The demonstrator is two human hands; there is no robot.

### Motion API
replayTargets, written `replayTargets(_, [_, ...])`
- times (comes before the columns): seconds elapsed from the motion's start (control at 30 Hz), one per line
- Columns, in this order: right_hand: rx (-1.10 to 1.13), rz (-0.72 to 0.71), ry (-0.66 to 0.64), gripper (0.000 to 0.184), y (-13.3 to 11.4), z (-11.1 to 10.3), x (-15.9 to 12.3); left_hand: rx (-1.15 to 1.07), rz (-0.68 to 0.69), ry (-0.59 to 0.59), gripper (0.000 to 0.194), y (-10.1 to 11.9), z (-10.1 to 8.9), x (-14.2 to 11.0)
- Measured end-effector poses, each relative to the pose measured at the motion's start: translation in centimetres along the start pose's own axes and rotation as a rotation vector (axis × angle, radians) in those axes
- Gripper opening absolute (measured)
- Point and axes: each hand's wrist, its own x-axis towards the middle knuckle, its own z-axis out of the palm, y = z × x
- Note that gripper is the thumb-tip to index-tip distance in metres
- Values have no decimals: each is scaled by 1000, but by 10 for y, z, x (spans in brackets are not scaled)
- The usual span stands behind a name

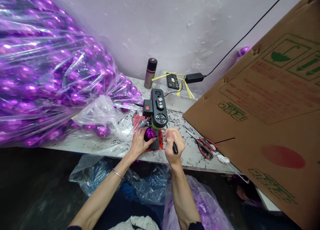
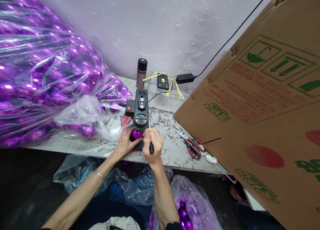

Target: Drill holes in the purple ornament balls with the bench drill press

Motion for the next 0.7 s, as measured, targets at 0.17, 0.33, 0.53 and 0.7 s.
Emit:
replayTargets(0.17, [-8,7,12,31,1,2,-2,23,-18,47,63,-7,7,-3])
replayTargets(0.33, [-8,7,61,32,2,7,-8,11,17,-18,63,-11,5,-4])
replayTargets(0.53, [-34,17,104,33,11,14,-24,3,33,-57,61,-8,1,-5])
replayTargets(0.7, [-34,-43,106,32,25,19,-37,-9,48,-64,61,-6,-1,-6])
